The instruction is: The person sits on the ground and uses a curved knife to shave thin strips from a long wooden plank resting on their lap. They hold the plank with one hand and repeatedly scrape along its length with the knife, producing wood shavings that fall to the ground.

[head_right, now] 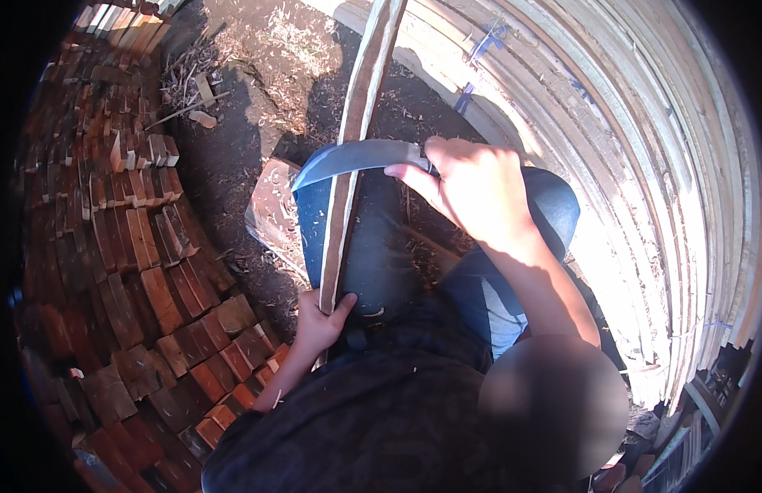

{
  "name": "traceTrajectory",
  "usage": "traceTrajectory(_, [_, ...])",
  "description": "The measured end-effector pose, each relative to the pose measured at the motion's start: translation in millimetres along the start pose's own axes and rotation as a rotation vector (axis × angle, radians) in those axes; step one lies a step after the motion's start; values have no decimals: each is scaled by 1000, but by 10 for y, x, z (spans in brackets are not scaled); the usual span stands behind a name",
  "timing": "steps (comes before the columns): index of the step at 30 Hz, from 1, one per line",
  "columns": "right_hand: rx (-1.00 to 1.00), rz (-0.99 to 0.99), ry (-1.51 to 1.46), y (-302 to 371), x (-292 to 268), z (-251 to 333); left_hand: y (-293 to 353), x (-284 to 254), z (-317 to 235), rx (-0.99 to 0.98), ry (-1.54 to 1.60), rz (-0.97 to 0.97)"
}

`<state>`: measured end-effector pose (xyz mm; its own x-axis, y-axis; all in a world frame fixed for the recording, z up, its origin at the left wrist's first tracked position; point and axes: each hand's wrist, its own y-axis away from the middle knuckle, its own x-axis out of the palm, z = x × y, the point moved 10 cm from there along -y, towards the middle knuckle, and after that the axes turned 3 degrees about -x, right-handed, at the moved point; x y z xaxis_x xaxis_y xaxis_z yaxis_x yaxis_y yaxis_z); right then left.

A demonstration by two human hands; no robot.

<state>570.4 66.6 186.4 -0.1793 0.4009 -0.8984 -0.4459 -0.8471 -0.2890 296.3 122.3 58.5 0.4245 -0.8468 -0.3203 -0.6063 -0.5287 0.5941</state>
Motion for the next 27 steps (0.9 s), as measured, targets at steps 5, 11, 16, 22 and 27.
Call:
traceTrajectory(5, [-2,25,19,20,-19,10,-1,3,-13,20,14,-7])
traceTrajectory(11, [167,-88,259,-264,-177,-624,18,17,-57,30,-17,-42])
traceTrajectory(16, [111,-150,271,-277,-278,-497,-2,10,-50,20,17,-12])
traceTrajectory(22, [-8,23,-14,138,100,83,-48,16,91,-20,67,81])
traceTrajectory(27, [6,61,-54,189,303,246,-90,97,197,-156,283,348])
